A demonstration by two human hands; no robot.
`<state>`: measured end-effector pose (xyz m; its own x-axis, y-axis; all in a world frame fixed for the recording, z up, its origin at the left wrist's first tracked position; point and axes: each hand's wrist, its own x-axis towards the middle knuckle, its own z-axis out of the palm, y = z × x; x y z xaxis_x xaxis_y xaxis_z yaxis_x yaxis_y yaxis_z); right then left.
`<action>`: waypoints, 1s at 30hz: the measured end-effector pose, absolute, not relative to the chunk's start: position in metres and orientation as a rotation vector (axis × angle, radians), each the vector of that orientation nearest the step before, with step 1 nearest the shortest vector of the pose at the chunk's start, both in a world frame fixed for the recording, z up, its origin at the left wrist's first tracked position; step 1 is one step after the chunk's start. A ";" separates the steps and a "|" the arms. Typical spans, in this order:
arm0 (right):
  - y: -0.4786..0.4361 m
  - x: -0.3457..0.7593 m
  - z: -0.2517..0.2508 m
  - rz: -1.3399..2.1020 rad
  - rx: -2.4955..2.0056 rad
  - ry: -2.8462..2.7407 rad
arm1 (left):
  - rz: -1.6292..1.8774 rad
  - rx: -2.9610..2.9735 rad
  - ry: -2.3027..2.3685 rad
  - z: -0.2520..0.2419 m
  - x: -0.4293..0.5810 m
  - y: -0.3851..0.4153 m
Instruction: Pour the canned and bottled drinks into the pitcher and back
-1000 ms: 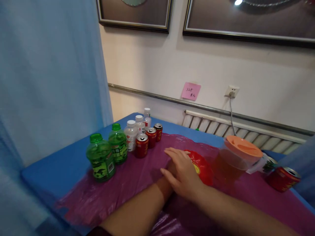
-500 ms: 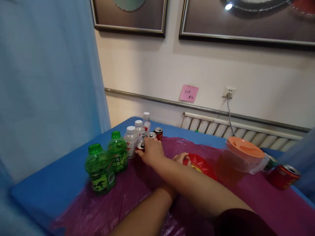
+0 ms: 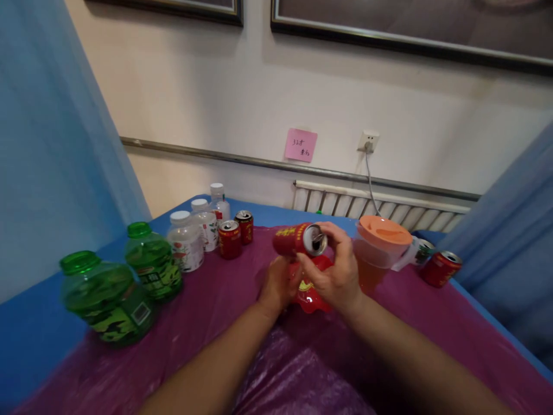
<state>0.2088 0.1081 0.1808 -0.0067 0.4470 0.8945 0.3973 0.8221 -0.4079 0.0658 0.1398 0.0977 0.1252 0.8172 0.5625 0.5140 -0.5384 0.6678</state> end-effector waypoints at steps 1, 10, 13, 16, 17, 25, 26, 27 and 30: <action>0.110 0.223 0.177 -0.024 -0.697 -1.615 | 1.391 2.088 1.317 0.101 0.065 0.140; 0.109 0.277 0.127 0.106 -0.907 -1.668 | 1.299 2.321 1.211 0.123 0.073 0.120; 0.106 0.279 0.122 0.197 -0.895 -1.688 | 1.210 2.348 1.134 0.128 0.074 0.115; 0.104 0.278 0.122 0.235 -0.876 -1.716 | 1.136 2.338 1.087 0.129 0.075 0.115; 0.103 0.278 0.122 0.240 -0.869 -1.728 | 1.119 2.333 1.078 0.129 0.075 0.115; 0.102 0.273 0.120 0.234 -0.781 -1.806 | 1.048 2.325 1.080 0.126 0.074 0.118; 0.101 0.272 0.120 0.243 -0.752 -1.819 | 1.051 2.333 1.083 0.126 0.074 0.118; 0.101 0.272 0.119 0.254 -0.721 -1.832 | 1.054 2.342 1.086 0.127 0.075 0.118; 0.101 0.269 0.118 0.269 -0.642 -1.863 | 1.065 2.357 1.097 0.129 0.077 0.117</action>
<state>0.2695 0.1006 0.1176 -0.2595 0.5492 0.7944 0.3016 0.8275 -0.4735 0.0767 0.1174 0.1292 0.4237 0.7608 0.4917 0.5139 -0.6488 0.5612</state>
